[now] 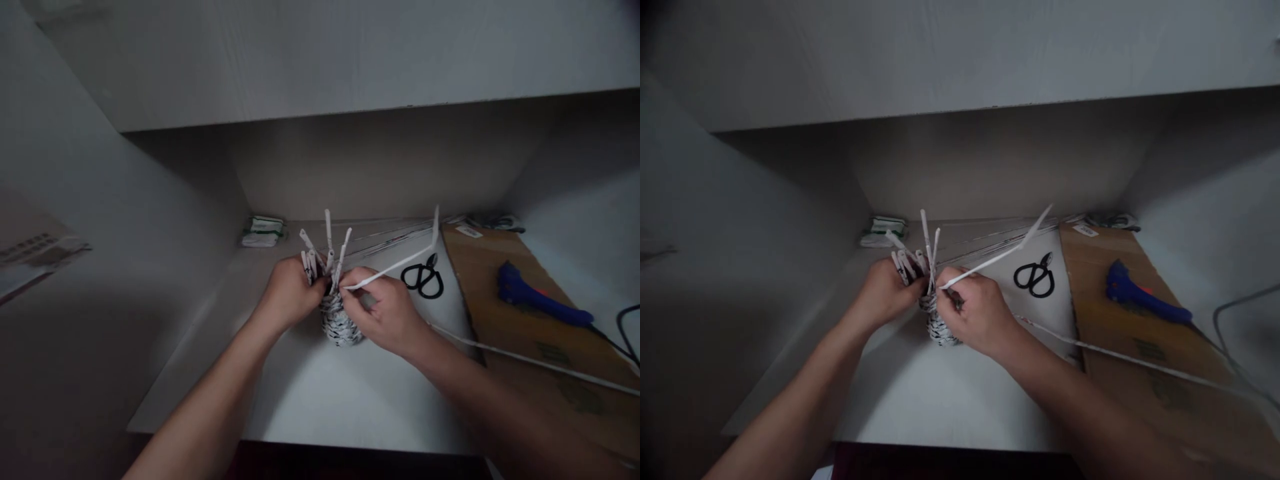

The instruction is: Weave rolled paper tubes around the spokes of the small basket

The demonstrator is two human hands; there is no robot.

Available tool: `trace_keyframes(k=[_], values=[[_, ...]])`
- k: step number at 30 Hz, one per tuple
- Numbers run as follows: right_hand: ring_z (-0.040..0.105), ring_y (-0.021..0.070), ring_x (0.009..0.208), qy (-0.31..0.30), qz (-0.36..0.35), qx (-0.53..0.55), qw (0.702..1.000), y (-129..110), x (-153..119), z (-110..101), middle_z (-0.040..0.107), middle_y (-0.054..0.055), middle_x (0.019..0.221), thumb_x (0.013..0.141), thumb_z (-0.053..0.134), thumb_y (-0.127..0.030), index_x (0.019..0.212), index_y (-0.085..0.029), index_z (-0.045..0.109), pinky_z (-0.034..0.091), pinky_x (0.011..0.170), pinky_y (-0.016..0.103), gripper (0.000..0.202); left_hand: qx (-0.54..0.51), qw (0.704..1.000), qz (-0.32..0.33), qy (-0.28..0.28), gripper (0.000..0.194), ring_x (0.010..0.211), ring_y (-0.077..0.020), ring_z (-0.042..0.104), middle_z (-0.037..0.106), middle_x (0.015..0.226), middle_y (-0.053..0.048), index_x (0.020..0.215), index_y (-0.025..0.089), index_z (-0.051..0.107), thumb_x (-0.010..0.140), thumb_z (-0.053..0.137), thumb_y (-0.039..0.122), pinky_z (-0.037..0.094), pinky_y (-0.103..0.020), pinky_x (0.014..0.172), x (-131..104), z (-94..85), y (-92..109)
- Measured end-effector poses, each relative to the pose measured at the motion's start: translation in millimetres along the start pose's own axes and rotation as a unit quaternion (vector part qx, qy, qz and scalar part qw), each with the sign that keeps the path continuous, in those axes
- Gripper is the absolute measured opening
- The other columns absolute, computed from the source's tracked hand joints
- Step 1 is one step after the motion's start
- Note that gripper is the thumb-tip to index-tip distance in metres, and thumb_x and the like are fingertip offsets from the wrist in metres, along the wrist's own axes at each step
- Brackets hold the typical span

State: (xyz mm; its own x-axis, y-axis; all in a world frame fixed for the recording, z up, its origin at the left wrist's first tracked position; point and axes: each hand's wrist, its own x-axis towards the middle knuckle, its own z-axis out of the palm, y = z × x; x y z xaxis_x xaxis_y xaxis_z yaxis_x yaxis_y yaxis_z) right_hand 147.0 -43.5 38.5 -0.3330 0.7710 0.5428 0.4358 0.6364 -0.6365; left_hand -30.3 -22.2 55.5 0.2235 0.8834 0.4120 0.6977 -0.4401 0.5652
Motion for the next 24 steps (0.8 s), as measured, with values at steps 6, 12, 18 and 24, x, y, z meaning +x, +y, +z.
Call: trace_keyframes(k=[6, 12, 18, 24], values=[[0.063, 0.0149, 0.071, 0.043, 0.06, 0.032, 0.997, 5, 4, -5, 0.067, 0.002, 0.078, 0.085, 0.055, -0.024, 0.087, -0.022, 0.062, 0.048, 0.068, 0.027, 0.007, -0.025, 0.999, 0.019, -0.004, 0.016, 0.066, -0.0147, 0.063, 0.07, 0.072, -0.002, 0.075, 0.017, 0.069, 0.073, 0.055, 0.009, 0.044, -0.024, 0.061, 1, 5.2, -3], [0.066, 0.0159, 0.071, 0.061, 0.146, 0.131, 0.979, 18, 11, -2, 0.07, 0.003, 0.08, 0.083, 0.061, -0.031, 0.083, -0.021, 0.06, 0.049, 0.064, 0.028, 0.01, 0.015, 0.999, 0.038, 0.013, 0.016, 0.072, -0.0186, 0.065, 0.071, 0.078, -0.005, 0.08, 0.018, 0.069, 0.072, 0.056, 0.011, 0.047, -0.027, 0.066, -4, 10.0, 4], [0.064, 0.0147, 0.069, 0.066, 0.157, 0.145, 0.975, 18, 12, 3, 0.069, 0.001, 0.079, 0.076, 0.067, -0.028, 0.092, -0.021, 0.059, 0.049, 0.065, 0.027, 0.019, 0.058, 0.996, 0.056, 0.028, 0.014, 0.073, -0.0189, 0.065, 0.07, 0.078, -0.006, 0.077, 0.018, 0.068, 0.071, 0.058, 0.01, 0.048, -0.028, 0.067, -8, 12.0, 13], [0.058, 0.0129, 0.066, 0.021, 0.151, 0.147, 0.977, 17, 11, 3, 0.064, -0.002, 0.073, 0.077, 0.06, -0.023, 0.085, -0.021, 0.061, 0.046, 0.061, 0.025, 0.008, 0.036, 0.998, 0.041, 0.013, 0.01, 0.065, -0.016, 0.062, 0.068, 0.071, -0.004, 0.072, 0.017, 0.067, 0.07, 0.058, 0.012, 0.044, -0.026, 0.06, -5, 12.8, 8]])
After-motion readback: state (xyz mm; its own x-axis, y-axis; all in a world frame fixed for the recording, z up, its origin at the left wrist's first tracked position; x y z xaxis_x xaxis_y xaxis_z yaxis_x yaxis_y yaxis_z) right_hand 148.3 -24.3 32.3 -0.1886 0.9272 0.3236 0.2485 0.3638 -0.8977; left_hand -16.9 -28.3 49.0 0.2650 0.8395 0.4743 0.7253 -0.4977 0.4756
